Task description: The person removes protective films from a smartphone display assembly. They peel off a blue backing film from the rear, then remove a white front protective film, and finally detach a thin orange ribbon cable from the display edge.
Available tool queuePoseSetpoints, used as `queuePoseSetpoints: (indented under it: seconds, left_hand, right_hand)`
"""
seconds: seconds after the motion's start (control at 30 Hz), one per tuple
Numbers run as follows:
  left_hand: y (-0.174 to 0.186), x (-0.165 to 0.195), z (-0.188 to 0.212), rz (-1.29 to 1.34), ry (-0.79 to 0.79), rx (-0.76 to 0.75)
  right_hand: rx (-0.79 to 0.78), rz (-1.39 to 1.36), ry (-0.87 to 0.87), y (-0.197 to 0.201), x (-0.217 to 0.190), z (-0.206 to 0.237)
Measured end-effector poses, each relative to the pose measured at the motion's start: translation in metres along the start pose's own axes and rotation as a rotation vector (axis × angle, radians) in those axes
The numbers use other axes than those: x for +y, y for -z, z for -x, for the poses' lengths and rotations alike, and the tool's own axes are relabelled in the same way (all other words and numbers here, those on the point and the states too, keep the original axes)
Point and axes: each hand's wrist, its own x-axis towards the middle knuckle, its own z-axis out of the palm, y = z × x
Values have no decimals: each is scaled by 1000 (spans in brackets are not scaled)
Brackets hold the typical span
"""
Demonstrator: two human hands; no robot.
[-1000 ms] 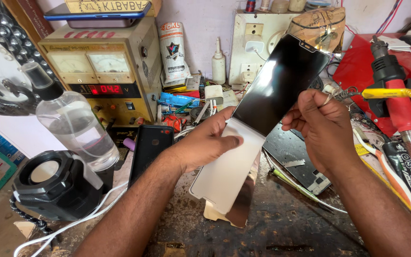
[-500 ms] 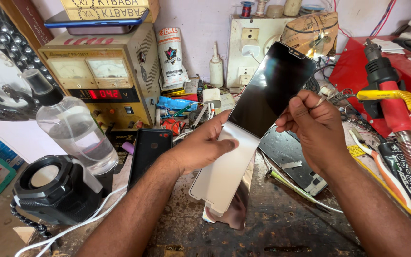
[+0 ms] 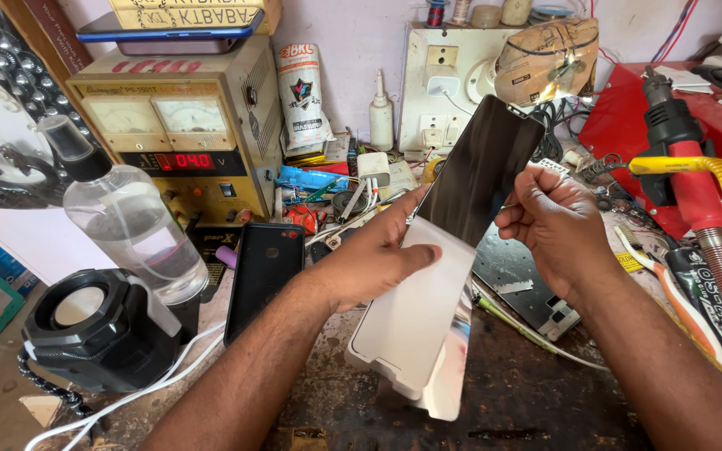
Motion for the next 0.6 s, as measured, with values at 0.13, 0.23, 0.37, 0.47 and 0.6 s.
queuePoseSetpoints:
  seconds: [0.13, 0.23, 0.37, 0.47, 0.6]
  left_hand:
    - [-1, 0, -1, 84, -33, -23]
    - [-1, 2, 0, 99, -22, -24]
    - [-4, 9, 3, 128, -54, -40]
    - [-8, 14, 5, 142, -19, -9]
    - [-11, 19, 8, 176, -39, -36]
  right_hand:
    - [-16, -18, -60, 4, 3, -4]
    - [-35, -27, -114, 8, 5, -5]
    - [-54, -66, -164, 12, 8, -8]
    - [-61, -68, -223, 15, 9, -9]
    - [-57, -27, -279, 15, 10, -10]
